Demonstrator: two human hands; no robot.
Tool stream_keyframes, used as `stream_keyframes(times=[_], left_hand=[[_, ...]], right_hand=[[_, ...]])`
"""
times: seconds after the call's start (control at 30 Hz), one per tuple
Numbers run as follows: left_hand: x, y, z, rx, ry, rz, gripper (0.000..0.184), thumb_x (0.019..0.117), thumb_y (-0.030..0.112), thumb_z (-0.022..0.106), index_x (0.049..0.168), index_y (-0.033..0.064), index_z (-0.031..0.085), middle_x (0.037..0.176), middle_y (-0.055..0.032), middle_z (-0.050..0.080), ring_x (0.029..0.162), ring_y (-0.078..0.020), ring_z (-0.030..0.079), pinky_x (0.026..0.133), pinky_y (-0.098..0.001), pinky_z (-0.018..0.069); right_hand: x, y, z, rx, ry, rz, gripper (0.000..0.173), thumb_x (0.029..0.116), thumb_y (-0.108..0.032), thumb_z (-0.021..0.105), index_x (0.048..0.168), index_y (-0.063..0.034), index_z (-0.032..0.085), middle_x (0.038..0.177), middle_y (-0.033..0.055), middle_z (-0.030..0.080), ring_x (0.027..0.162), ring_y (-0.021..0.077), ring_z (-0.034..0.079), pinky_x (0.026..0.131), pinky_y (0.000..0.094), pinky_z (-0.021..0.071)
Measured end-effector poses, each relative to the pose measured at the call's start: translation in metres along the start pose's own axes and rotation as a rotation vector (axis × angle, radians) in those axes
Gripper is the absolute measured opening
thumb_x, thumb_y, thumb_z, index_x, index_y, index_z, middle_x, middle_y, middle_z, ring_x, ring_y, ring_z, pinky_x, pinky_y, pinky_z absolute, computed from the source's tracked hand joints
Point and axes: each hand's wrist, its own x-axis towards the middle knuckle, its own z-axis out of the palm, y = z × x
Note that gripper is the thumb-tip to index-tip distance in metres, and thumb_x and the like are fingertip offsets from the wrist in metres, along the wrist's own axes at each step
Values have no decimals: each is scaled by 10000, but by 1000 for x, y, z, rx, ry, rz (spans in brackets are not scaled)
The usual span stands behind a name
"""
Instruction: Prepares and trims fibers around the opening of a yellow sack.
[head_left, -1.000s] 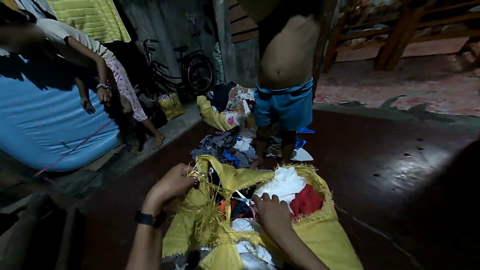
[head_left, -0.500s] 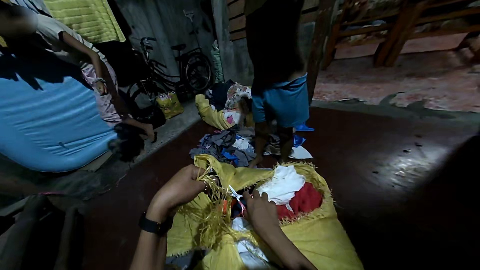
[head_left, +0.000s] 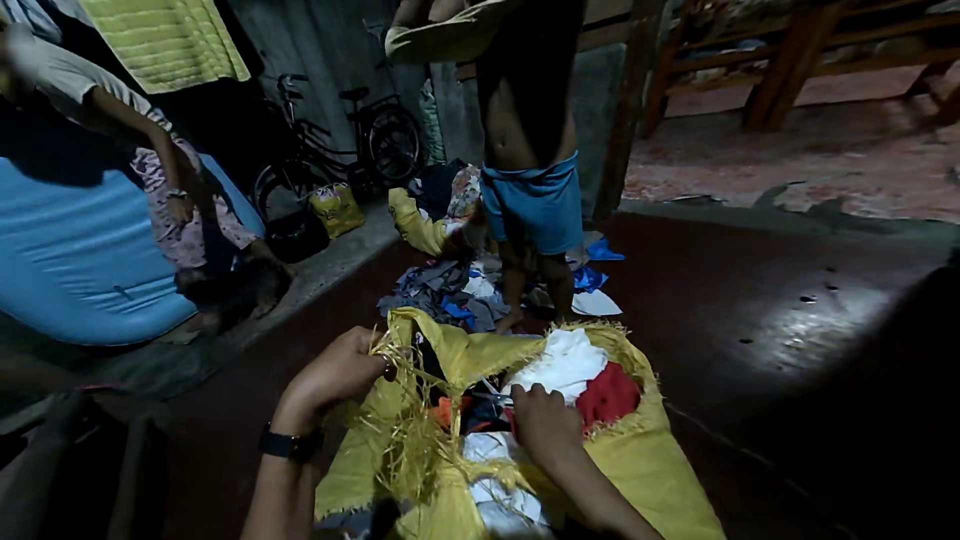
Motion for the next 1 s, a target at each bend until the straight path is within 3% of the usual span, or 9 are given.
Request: stream_keyframes(times=[0.1,0.2,0.5,0.57,0.67,0.73,0.8,0.93,1.0], left_hand=[[0,-2,-1,-29,7,3,221,1024,33,542,852,28,680,672,-53,626,539,-99,534,490,-247,423],[1,0,2,-53,3,8,238,1027,55,554,824,33,677,643,-52,614,508,-95,516,463,-238,402],[-2,17,14,-22,-52,74,206,996,24,587,816,40,685,664,-45,619,545,-97,523,489,-252,404],[-3,21,17,8,-58,83,209,987,29,602,794,43,680,653,-38,612,544,-95,521,492,-256,406],[-3,22,16,7,-62,79,221,983,21,590,777,47,666,631,-34,587,526,-96,496,477,-257,376],[-9,22,9,-52,-63,133,222,998,14,539,824,58,671,646,-18,603,510,-66,492,452,-216,374],[-16,22,0,-102,-25,173,233,1009,17,513,869,63,694,675,-19,634,507,-61,501,444,-200,378],[-15,-1,-8,-111,73,192,235,1018,23,498,859,63,667,631,-30,576,471,-71,455,419,-208,344],[-14,-11,-14,-112,120,186,238,1030,31,497,862,66,662,650,-27,580,491,-69,464,441,-208,361]], right_hand=[[-4,4,-12,-32,-128,-62,440,888,-108,738,1313,-44,646,1281,319,611,1197,562,553,887,732,454],[-8,-1,-12,-31,-120,-124,557,819,-209,829,1324,-60,645,1268,306,622,1189,557,554,907,736,440],[-2,-30,-13,59,-217,-98,629,810,-323,828,1338,-49,626,1343,308,579,1270,537,508,970,737,401],[-3,-33,-15,96,-248,-84,510,851,-285,793,1276,-35,659,1269,292,628,1221,517,558,943,711,445],[-7,-37,-18,104,-242,-78,237,941,-114,669,1149,-5,696,1127,261,693,1100,472,651,873,651,520],[-10,-37,-18,74,-194,-89,170,972,-56,598,1092,0,704,1074,245,705,1050,448,676,839,620,541],[-9,-35,-16,50,-181,-89,193,966,-53,606,1129,-6,698,1097,252,698,1080,460,660,838,618,539],[-5,-24,-12,49,-171,-28,441,938,-189,702,1331,-11,611,1314,312,595,1267,543,518,912,701,476],[-4,-15,-13,16,-158,-24,451,938,-188,704,1341,-9,607,1319,323,588,1271,560,504,920,732,446]])
